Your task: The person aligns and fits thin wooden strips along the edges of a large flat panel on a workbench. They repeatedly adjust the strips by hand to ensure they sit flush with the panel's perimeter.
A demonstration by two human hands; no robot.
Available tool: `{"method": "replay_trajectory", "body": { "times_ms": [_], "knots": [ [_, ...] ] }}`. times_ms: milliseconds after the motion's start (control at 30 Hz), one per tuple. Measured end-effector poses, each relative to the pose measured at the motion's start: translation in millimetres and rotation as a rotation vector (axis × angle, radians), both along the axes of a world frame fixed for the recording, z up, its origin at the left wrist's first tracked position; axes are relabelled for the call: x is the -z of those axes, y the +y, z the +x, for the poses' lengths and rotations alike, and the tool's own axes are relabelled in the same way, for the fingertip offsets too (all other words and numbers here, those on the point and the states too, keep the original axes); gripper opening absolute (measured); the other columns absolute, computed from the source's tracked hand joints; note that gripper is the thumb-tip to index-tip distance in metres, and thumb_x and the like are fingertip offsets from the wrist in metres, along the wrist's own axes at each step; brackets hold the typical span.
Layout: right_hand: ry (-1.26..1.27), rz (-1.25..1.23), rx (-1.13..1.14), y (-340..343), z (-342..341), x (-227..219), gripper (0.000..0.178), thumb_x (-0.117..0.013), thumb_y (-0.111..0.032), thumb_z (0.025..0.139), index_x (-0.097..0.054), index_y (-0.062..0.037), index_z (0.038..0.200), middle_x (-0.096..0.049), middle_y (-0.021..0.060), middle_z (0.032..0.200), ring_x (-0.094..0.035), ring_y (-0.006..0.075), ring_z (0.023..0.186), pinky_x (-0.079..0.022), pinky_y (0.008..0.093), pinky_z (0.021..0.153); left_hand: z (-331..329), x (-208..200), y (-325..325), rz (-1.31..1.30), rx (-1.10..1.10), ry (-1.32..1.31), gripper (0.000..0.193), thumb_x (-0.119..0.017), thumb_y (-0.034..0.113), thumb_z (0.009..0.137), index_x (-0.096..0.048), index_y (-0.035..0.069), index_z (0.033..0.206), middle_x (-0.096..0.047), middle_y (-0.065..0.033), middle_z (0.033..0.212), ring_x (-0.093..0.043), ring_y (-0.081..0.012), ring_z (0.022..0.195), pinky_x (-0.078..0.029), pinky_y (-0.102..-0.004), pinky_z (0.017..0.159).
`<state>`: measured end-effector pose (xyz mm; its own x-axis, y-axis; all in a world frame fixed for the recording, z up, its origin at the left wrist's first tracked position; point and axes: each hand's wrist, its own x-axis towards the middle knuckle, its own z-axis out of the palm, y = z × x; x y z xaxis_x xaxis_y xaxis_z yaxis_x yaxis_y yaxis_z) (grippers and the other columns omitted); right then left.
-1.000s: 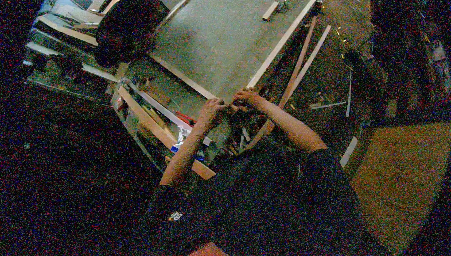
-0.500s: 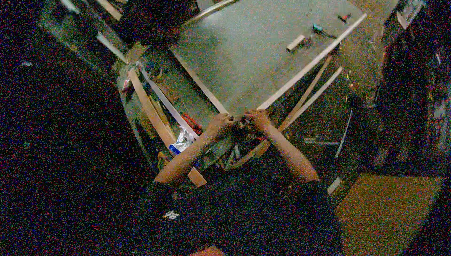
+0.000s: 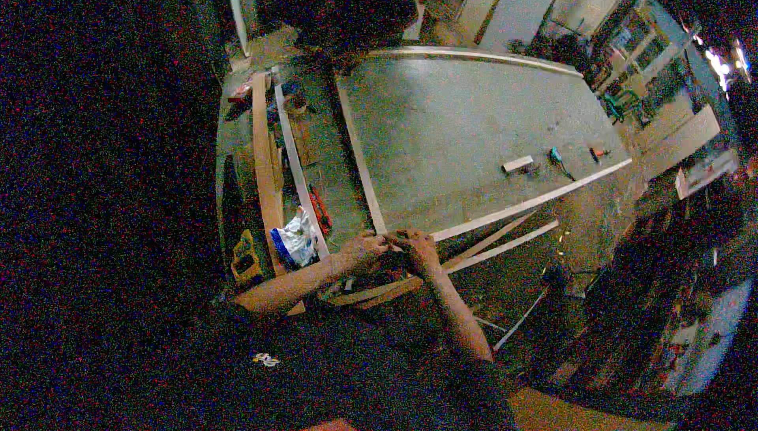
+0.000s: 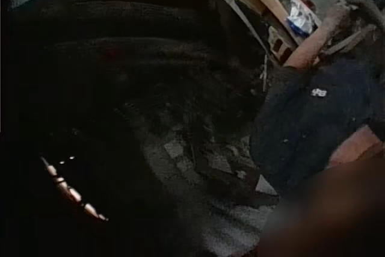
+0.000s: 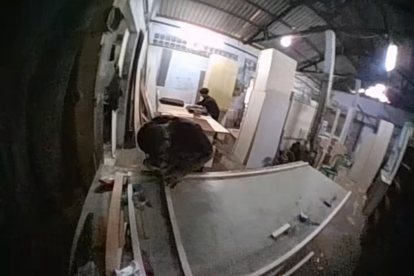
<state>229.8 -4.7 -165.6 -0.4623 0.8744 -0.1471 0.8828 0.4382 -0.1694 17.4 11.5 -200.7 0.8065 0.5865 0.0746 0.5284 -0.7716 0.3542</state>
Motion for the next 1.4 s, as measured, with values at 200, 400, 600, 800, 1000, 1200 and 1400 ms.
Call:
{"method": "replay_trajectory", "body": {
  "times_ms": [200, 400, 600, 800, 1000, 1200, 1400],
  "knots": [
    [0.111, -0.063, -0.035, 12, -2, -2, 0.039, -0.068, -0.029, 0.085, -0.066, -0.0308, 0.124, -0.059, 0.0028, 0.130, -0.056, 0.0287, 0.118, -0.043, 0.0478, 0.096, 4, 19, 6, 0.012, 0.015, -0.099, 0.026, -0.064, 0.022, 0.079, -0.067, 0.010, 0.102, -0.065, -0.0122, 0.110, -0.063, -0.0277, 0.105, -0.042, -0.0462, 0.101],
    [0.107, -0.137, -0.011, 18, -1, -2, 0.037, -0.072, -0.022, 0.082, -0.069, -0.0257, 0.120, -0.061, 0.0022, 0.128, -0.057, 0.0276, 0.118, -0.043, 0.0456, 0.098, 11, 19, 6, -0.009, -0.011, 0.006, 0.030, -0.076, 0.028, 0.066, -0.072, 0.010, 0.090, -0.068, -0.0099, 0.097, -0.066, -0.0240, 0.098, -0.040, -0.0461, 0.097],
    [0.093, -0.162, 0.006, 18, -4, -6, 0.038, -0.073, -0.021, 0.081, -0.069, -0.0232, 0.119, -0.062, 0.0033, 0.127, -0.056, 0.0287, 0.119, -0.044, 0.0453, 0.097, 13, 1, 6, -0.020, 0.013, 0.102, 0.035, -0.075, 0.026, 0.068, -0.071, 0.017, 0.102, -0.069, -0.0065, 0.093, -0.066, -0.0227, 0.098, -0.040, -0.0472, 0.095],
    [0.113, -0.139, -0.028, 21, 0, 2, 0.037, -0.072, -0.023, 0.082, -0.069, -0.0230, 0.119, -0.062, 0.0053, 0.126, -0.058, 0.0303, 0.116, -0.046, 0.0441, 0.095, 15, -4, 7, -0.027, -0.005, 0.109, 0.035, -0.073, 0.024, 0.072, -0.069, 0.022, 0.107, -0.069, -0.0070, 0.095, -0.067, -0.0239, 0.097, -0.040, -0.0474, 0.096],
    [0.133, -0.107, -0.027, 23, 9, 20, 0.041, -0.071, -0.031, 0.083, -0.067, -0.0223, 0.123, -0.063, 0.0081, 0.124, -0.060, 0.0312, 0.111, -0.047, 0.0429, 0.093, 8, -4, -4, -0.130, -0.160, -0.154, 0.026, -0.064, 0.021, 0.081, -0.069, 0.017, 0.106, -0.069, -0.0078, 0.098, -0.066, -0.0254, 0.100, -0.041, -0.0455, 0.098],
    [0.337, -0.016, 0.033, 14, 17, 37, 0.055, -0.075, -0.028, 0.077, -0.060, -0.0229, 0.130, -0.065, 0.0099, 0.119, -0.064, 0.0326, 0.102, -0.051, 0.0434, 0.086, -1, -14, -18, -0.115, -0.247, -0.224, 0.026, -0.063, 0.017, 0.080, -0.067, 0.010, 0.105, -0.066, -0.0129, 0.106, -0.065, -0.0301, 0.102, -0.045, -0.0427, 0.096],
    [0.324, 0.025, 0.110, 2, 12, 34, 0.059, -0.073, -0.023, 0.077, -0.056, -0.0193, 0.133, -0.064, 0.0104, 0.120, -0.063, 0.0324, 0.103, -0.048, 0.0458, 0.086, -12, 16, -6, -0.245, -0.204, -0.376, 0.047, -0.059, 0.005, 0.077, -0.057, 0.007, 0.124, -0.064, -0.0159, 0.118, -0.062, -0.0337, 0.108, -0.047, -0.0445, 0.097]
  ]
}}
